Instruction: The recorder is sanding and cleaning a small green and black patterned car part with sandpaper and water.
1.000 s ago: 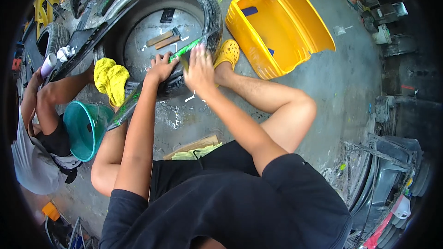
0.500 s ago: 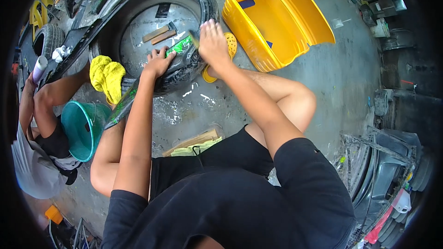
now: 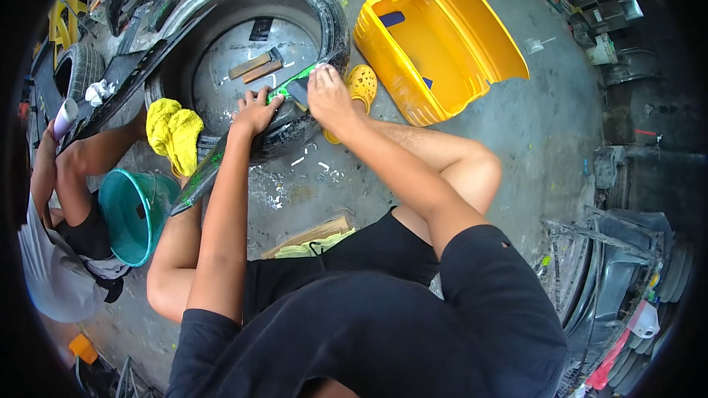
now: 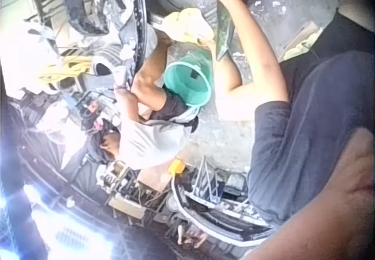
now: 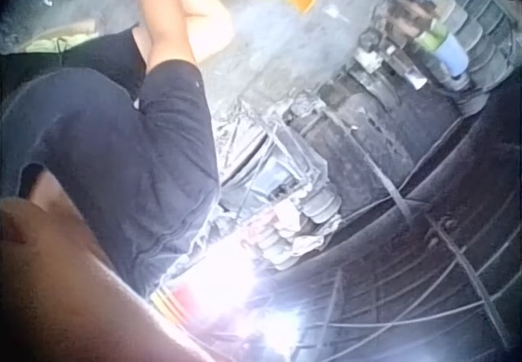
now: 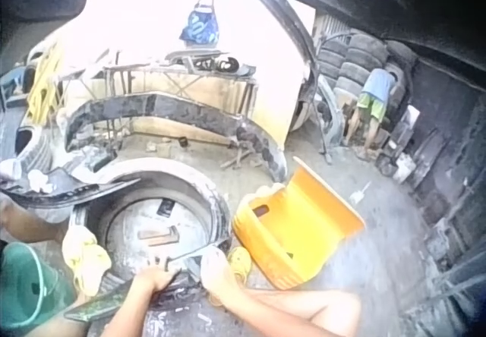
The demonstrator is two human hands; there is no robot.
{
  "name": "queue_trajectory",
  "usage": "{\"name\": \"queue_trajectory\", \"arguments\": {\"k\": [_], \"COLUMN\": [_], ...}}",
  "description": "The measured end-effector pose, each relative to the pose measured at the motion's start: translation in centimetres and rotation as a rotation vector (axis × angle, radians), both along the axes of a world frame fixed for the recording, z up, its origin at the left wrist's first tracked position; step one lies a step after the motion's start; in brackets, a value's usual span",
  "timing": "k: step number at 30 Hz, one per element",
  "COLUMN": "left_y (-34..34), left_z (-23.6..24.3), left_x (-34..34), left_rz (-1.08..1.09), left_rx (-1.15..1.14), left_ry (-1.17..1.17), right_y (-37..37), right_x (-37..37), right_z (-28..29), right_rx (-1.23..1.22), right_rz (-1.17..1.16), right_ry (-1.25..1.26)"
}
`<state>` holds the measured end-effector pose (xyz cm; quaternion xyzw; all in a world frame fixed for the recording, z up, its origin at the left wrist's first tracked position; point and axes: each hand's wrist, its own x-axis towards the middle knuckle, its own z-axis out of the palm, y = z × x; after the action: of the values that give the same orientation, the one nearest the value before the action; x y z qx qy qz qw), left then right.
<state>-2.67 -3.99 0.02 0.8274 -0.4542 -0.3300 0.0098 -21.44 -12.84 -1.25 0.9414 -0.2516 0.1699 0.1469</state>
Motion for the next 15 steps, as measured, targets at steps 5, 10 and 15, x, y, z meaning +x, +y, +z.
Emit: {"name": "queue_trajectory", "arguments": {"k": [5,10,15], "left_y": [0.1,-0.2,-0.4], "left_z": [0.6,-0.8,-0.1], "left_x": [0.3,0.7,0.3], "left_rz": [-0.002,-0.001,-0.011], "left_rx": [-0.029,-0.006,-0.018], "left_ry": [0.03,0.005,0.03], "right_y": [-2.6,4.4,2.5], "right_x": [-0.8,0.2,-0.1], "right_z": [1.7,-0.5,1.0], "right_rx": [-0.013,0.081,-0.013], "right_rz": [-0.158,0.029,-0.149], "right_ry": [-0.091,0.041,0.008]}}
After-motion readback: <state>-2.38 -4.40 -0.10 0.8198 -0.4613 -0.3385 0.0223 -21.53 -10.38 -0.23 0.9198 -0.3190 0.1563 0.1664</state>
